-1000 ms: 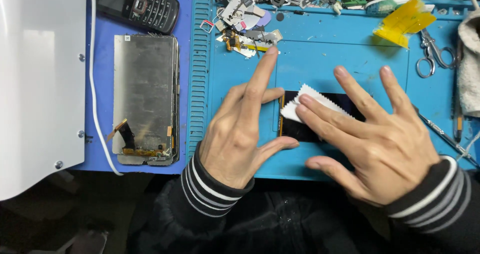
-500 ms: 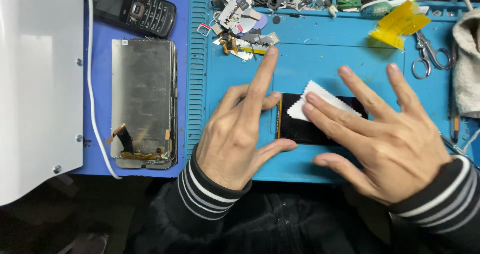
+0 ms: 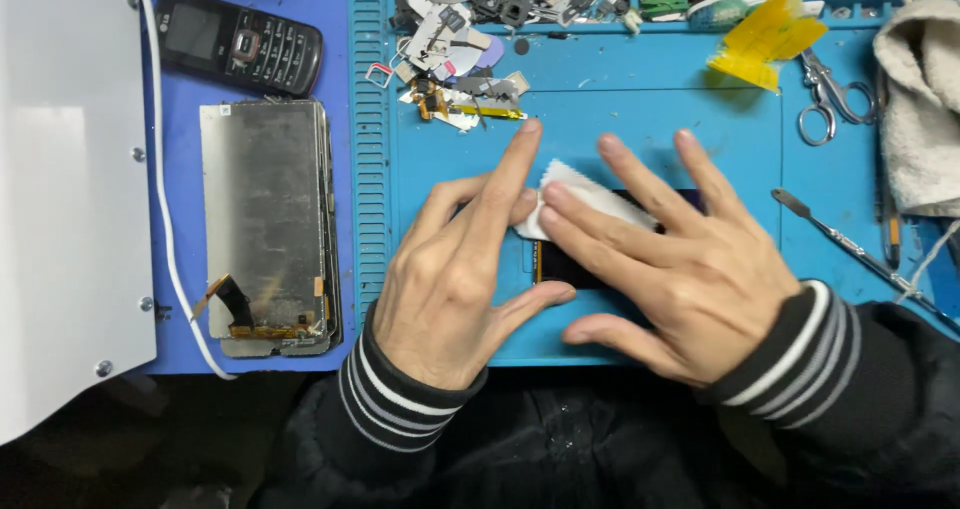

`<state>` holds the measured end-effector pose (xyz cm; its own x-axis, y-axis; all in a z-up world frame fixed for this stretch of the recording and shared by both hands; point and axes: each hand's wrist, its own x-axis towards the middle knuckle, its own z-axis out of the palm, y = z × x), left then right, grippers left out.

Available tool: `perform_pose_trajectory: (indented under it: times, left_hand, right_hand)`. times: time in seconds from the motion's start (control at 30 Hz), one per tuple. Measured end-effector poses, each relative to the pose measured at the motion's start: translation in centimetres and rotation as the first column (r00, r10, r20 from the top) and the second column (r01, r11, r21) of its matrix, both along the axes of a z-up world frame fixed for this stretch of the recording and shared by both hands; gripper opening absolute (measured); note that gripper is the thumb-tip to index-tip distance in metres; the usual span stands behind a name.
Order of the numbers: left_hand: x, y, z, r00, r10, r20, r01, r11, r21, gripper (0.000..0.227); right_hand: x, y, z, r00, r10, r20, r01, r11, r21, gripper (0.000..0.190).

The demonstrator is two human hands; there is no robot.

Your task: Clean a smartphone screen using a cloth and cleaning solution.

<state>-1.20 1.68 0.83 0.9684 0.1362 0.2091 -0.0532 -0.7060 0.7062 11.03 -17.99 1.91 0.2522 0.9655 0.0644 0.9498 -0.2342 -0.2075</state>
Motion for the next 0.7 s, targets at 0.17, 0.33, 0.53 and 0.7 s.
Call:
perform_pose_trajectory:
  times: [0.17,0.33,0.53,0.7]
  left_hand:
    - [0.1,-0.2,-0.5,1.0,0.021,0.007,-0.021,1.0,0.005,0.111]
    - [0.1,-0.1,-0.1,1.0,-0.006,0.014,0.006,0.999,0.033,0.103]
    - [0.4,-0.5,0.5,1.0,-0.009,-0.004,0.009,1.0,0.018,0.101]
    - [0.6,-0.3,0.0,1.0,-0.003,-0.018,0.004,0.999,0.033,0.104]
  right_hand:
    - [0.9,-3.5,0.7,0.989,-0.083,0.122,0.096,0.989,-0.109,0.078]
    - [0.3,-3.7,0.1,0.985,-0.138,0.108,0.146,0.987,-0.073,0.083]
    - [0.2,-1.2,-0.1,0.999,-0.038,-0.007,0.038,0.998,0.049,0.082]
    - [1.0,-6.4,0.4,0.977,-0.173,0.124,0.188,0.975,-0.119,0.083]
